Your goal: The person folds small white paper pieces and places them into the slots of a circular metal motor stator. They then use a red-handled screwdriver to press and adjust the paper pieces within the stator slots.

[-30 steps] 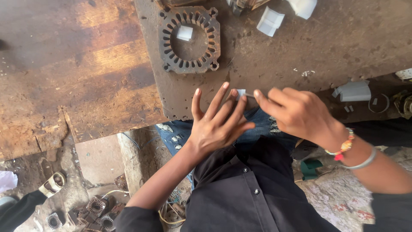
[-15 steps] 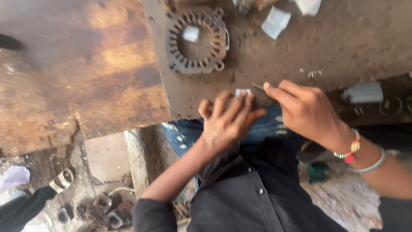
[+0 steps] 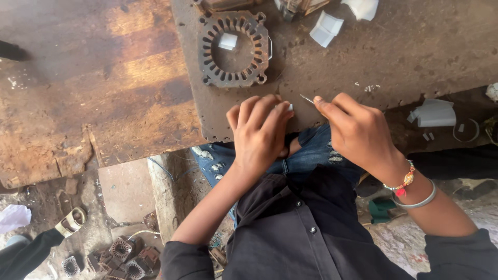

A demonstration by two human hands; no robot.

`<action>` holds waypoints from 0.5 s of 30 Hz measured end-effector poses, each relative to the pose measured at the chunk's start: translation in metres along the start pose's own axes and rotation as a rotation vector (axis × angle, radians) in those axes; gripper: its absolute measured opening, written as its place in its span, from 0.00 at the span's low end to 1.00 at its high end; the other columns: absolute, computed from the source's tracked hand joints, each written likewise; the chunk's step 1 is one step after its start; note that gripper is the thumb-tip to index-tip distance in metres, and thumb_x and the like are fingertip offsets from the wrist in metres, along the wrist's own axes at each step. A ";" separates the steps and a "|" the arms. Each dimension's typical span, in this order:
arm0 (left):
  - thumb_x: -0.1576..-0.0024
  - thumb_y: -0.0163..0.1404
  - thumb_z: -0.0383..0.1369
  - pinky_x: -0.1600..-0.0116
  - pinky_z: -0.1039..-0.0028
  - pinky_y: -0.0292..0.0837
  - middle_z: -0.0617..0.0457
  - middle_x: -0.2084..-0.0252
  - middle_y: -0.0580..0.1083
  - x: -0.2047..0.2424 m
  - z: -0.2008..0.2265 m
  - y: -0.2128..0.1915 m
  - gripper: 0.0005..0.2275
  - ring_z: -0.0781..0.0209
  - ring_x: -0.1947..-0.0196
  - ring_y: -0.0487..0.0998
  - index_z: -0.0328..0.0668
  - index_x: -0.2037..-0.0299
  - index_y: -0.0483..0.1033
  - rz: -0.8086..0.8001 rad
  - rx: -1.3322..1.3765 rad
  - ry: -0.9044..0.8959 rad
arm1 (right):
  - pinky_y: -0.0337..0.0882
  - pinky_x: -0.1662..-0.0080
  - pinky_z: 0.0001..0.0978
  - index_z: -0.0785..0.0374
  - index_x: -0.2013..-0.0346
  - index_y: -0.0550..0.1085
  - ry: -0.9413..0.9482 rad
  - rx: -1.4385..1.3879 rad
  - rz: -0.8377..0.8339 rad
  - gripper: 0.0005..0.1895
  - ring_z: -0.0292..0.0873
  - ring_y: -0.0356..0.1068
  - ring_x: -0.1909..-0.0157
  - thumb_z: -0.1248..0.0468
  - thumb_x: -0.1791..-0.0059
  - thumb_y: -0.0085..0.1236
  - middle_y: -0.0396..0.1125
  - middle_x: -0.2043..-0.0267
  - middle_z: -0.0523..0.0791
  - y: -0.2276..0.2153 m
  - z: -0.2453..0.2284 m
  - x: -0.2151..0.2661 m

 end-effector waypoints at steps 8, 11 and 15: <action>0.36 0.59 0.45 0.27 0.46 0.35 0.53 0.51 0.76 0.014 -0.013 -0.001 0.19 0.54 0.34 0.71 0.46 0.39 0.79 -0.079 -0.273 0.382 | 0.72 0.67 0.37 0.66 0.46 0.78 -0.110 0.042 0.006 0.22 0.45 0.69 0.70 0.77 0.54 0.55 0.64 0.67 0.46 0.011 -0.010 0.000; 0.36 0.59 0.43 0.24 0.46 0.31 0.55 0.47 0.78 0.017 -0.013 -0.005 0.18 0.52 0.32 0.71 0.43 0.41 0.79 -0.151 -0.197 0.272 | 0.72 0.68 0.36 0.67 0.46 0.78 -0.174 0.056 -0.054 0.23 0.44 0.68 0.70 0.77 0.56 0.55 0.63 0.68 0.45 0.011 -0.008 -0.002; 0.36 0.60 0.41 0.23 0.44 0.30 0.57 0.47 0.78 0.016 -0.014 -0.005 0.15 0.51 0.31 0.71 0.44 0.44 0.78 -0.169 -0.125 0.189 | 0.71 0.72 0.34 0.68 0.48 0.78 -0.270 0.150 -0.226 0.24 0.42 0.65 0.75 0.76 0.59 0.56 0.63 0.72 0.44 0.006 0.001 -0.008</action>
Point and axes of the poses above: each hand's wrist, its own x-axis away from the middle knuckle, its own y-axis out of the palm, z = x × y, the point moved 2 cm from there along -x, towards the middle knuckle
